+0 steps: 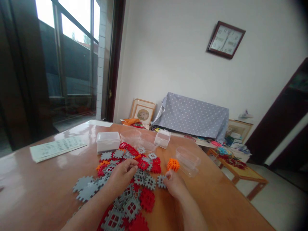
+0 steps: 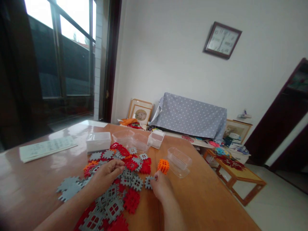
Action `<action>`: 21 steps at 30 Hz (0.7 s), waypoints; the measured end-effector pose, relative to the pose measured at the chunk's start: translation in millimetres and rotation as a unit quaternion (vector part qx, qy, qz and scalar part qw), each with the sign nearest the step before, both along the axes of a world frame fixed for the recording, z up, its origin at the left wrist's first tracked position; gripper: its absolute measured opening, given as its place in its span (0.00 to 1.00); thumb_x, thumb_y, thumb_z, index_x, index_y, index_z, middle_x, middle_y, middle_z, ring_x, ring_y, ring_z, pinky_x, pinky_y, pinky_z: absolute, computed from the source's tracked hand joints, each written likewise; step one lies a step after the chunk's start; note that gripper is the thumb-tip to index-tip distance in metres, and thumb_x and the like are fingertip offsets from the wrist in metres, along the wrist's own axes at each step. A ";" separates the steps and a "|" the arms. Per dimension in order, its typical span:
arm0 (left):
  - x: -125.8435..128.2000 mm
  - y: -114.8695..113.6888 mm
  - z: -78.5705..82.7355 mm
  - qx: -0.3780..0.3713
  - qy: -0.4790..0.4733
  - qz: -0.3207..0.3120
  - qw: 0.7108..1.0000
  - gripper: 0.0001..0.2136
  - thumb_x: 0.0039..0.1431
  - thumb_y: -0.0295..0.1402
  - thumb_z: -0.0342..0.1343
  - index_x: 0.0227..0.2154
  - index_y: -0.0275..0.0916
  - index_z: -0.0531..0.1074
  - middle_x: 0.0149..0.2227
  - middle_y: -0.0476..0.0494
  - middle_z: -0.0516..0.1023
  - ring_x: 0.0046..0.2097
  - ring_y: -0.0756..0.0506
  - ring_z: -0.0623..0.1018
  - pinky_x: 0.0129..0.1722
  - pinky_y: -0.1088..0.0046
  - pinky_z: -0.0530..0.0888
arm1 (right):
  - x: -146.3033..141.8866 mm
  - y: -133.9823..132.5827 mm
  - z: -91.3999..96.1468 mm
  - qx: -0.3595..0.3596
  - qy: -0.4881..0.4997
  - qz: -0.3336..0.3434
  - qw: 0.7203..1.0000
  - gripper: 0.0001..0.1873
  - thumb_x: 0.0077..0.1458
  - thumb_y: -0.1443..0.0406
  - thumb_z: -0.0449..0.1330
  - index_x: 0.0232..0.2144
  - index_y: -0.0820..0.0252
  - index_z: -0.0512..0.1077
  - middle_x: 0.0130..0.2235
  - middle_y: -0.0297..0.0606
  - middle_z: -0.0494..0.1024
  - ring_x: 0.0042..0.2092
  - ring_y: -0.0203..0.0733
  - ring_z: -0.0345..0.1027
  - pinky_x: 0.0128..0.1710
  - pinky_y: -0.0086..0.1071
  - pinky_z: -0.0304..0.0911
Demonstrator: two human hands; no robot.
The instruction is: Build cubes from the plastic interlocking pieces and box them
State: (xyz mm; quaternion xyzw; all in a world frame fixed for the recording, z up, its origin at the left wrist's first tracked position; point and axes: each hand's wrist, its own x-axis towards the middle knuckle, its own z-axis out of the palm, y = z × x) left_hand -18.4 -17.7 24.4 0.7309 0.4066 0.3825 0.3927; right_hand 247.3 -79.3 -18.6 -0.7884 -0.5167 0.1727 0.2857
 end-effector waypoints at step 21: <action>0.6 -2.3 -3.6 0.055 0.034 0.009 0.998 0.09 0.63 0.38 0.49 0.37 0.42 0.73 0.29 0.53 0.76 0.32 0.48 0.74 0.32 0.75 0.66 | -5.2 -3.8 10.7 -0.017 -0.086 0.059 0.994 0.17 0.53 0.58 0.60 0.45 0.54 0.75 0.39 0.39 0.79 0.38 0.43 0.72 0.34 0.30 0.56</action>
